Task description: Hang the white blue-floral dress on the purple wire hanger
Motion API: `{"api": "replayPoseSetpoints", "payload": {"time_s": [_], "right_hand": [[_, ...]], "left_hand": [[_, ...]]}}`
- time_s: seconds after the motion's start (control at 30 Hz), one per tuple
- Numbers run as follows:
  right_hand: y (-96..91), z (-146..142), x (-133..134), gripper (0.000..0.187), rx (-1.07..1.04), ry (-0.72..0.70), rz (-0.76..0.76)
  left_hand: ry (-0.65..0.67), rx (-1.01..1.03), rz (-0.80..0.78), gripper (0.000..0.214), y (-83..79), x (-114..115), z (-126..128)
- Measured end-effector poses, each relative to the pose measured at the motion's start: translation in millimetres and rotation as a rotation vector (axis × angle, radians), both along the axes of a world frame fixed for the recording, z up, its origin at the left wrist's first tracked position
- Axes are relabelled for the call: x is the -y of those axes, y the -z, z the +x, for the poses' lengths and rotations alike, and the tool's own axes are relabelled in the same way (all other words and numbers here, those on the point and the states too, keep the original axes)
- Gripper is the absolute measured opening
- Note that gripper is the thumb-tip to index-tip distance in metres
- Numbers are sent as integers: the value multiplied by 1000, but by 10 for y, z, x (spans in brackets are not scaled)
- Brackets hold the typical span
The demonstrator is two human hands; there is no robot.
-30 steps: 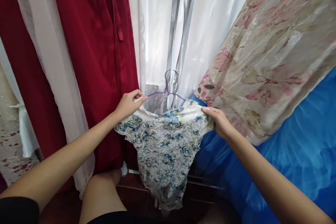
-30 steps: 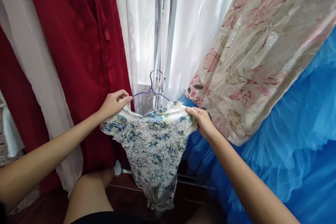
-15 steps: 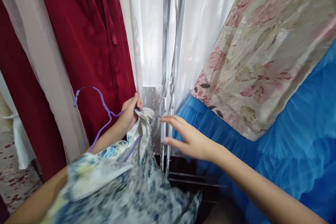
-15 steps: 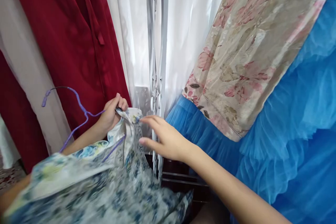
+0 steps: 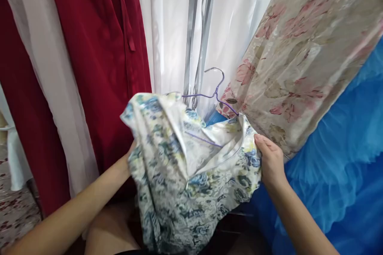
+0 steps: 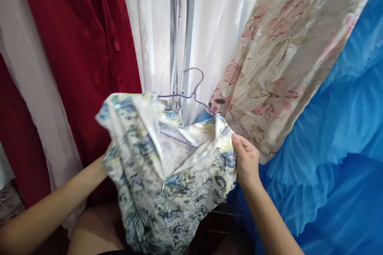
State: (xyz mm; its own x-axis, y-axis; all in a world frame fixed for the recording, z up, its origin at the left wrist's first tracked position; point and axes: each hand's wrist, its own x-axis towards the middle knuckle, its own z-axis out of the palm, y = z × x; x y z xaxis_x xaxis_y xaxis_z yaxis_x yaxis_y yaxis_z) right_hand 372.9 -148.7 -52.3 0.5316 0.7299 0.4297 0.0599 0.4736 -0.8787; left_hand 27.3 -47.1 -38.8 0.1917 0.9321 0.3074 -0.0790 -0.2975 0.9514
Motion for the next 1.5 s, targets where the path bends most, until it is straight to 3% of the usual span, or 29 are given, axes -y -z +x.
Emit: {"api": "replayPoseSetpoints", "payload": {"time_s": [0.07, 0.17, 0.3, 0.4, 0.47, 0.57, 0.6, 0.63, 0.73, 0.83, 1.0, 1.17, 1.3, 1.5], "right_hand": [[-66, 54, -81, 24, -53, -15, -26], [-192, -45, -161, 25, -63, -106, -87], [-282, -83, -95, 27, -9, -250, -213], [-220, 27, 52, 35, 133, -282, -303], [-89, 19, 188, 41, 288, -65, -216], [288, -276, 426, 42, 366, 426, 0], [459, -443, 496, 35, 287, 481, 9], [641, -628, 551, 27, 194, 428, -36], [1140, -1178, 599, 27, 95, -113, -325], [1386, -1526, 503, 30, 61, -396, -384], [1390, -1604, 388, 41, 37, -397, -333], [1404, -1594, 455, 28, -33, -300, -351], [1357, -1671, 488, 23, -25, -378, -292], [1282, -1643, 595, 33, -84, -408, -259]], "left_hand": [[43, 64, -121, 78, 215, -6, -121], [21, 98, -216, 75, 531, 69, -165], [-57, -8, -221, 70, 885, 326, -88], [-86, 21, -276, 65, 1139, 561, -23], [-94, 62, -311, 60, 1311, 690, 27], [-131, 147, -347, 53, 1524, 822, 127], [-135, 170, -345, 52, 1571, 855, 162], [-129, 188, -337, 52, 1603, 886, 195], [-79, 239, -326, 52, 1622, 984, 256], [-60, 252, -355, 55, 1571, 1079, 257], [-83, 234, -375, 58, 1461, 1166, 224], [-75, 292, -435, 68, 1385, 1247, 260], [-81, 361, -477, 78, 1352, 1342, 343], [-192, 365, -474, 75, 1239, 1379, 317]]}}
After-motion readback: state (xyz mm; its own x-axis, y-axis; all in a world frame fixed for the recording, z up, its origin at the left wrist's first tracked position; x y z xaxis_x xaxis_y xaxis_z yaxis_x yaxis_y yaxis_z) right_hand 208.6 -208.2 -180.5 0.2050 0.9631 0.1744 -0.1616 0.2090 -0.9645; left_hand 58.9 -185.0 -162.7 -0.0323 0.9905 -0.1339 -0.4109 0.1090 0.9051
